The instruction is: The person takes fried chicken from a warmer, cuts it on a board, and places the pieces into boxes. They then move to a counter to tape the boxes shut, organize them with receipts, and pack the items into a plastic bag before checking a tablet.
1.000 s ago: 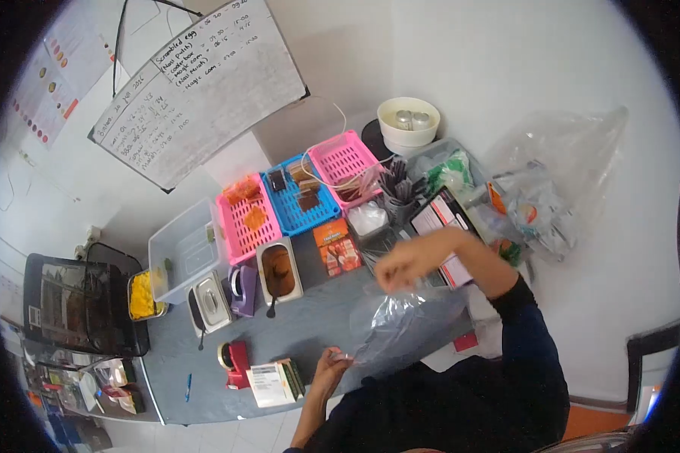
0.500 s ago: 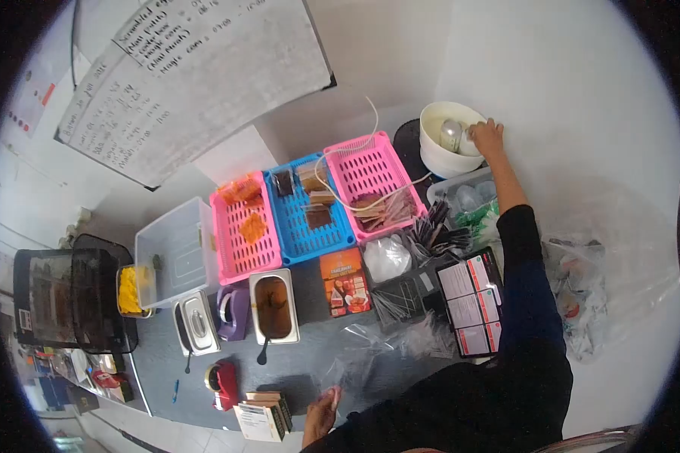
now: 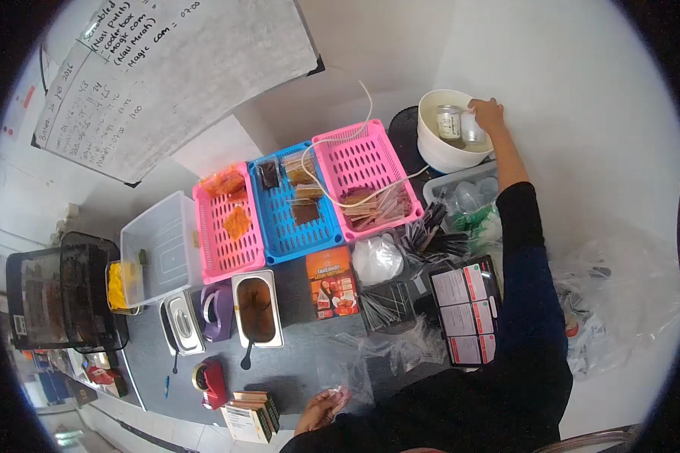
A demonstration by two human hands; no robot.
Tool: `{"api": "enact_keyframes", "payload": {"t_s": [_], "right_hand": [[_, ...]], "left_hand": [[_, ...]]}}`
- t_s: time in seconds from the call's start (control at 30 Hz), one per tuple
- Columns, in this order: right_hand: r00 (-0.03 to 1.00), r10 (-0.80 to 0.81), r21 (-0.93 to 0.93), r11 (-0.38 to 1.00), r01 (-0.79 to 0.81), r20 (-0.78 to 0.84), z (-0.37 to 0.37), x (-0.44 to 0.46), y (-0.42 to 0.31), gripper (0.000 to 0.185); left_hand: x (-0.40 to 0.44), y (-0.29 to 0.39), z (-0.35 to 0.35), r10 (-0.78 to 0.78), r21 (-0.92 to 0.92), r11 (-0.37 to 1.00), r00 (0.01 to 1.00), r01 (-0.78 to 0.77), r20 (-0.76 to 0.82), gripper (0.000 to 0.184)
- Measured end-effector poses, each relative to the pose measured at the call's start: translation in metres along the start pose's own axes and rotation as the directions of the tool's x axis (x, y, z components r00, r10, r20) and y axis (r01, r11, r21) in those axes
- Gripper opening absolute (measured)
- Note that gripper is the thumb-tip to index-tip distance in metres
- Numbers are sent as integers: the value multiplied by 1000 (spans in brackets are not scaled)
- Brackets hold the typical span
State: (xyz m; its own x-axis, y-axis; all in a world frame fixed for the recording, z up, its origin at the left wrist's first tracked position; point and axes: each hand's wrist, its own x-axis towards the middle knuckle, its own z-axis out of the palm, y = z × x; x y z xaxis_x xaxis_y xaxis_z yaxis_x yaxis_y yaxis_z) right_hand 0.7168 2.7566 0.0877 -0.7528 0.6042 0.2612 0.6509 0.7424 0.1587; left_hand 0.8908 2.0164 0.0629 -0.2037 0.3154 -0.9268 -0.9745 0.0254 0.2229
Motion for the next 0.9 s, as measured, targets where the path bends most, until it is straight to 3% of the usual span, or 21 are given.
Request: {"api": "enact_keyframes", "payload": {"t_s": [0.03,0.13,0.2,0.23,0.33,0.4,0.43,0.53,0.63,0.73,0.83,0.9], "right_hand": [[1000,-17,63,998,18,-3,-3,0,-3,20],[984,84,-70,993,-95,-155,-10,-3,-14,20],[990,95,-93,992,-85,107,-11,0,-22,20],[966,100,-102,992,-78,238,-11,0,-25,20],[963,15,-40,999,-5,269,-16,3,-31,21],[991,-5,-5,1000,6,134,-21,8,-41,20],[998,-14,12,1000,13,64,-25,10,-48,20],[965,-133,66,990,121,228,-43,0,-71,17],[971,-202,-35,978,208,127,-13,6,-70,17],[953,-256,39,967,253,159,-6,12,-68,15],[895,-304,20,949,315,327,-38,11,-72,15],[946,-312,120,946,301,90,-66,-1,-81,17]], "left_hand": [[0,-1,-2,-10,8,1000,1000,9,9,10],[14,-10,-25,-26,31,999,994,23,105,14],[27,-17,-46,-20,34,999,970,12,243,14],[26,-18,-46,-7,40,999,980,-1,200,16],[15,-13,-27,14,62,998,995,-20,95,18],[6,-9,-17,-5,85,996,999,1,49,17],[7,-11,-17,3,75,997,999,-7,49,18],[7,-12,-15,14,59,998,1000,-16,28,20],[5,-10,-9,10,61,998,1000,-9,-9,23],[7,-11,-14,7,21,1000,1000,-7,7,26],[7,-16,-13,-50,0,999,998,50,42,23],[0,-8,-2,-38,38,999,998,35,59,19]]}}
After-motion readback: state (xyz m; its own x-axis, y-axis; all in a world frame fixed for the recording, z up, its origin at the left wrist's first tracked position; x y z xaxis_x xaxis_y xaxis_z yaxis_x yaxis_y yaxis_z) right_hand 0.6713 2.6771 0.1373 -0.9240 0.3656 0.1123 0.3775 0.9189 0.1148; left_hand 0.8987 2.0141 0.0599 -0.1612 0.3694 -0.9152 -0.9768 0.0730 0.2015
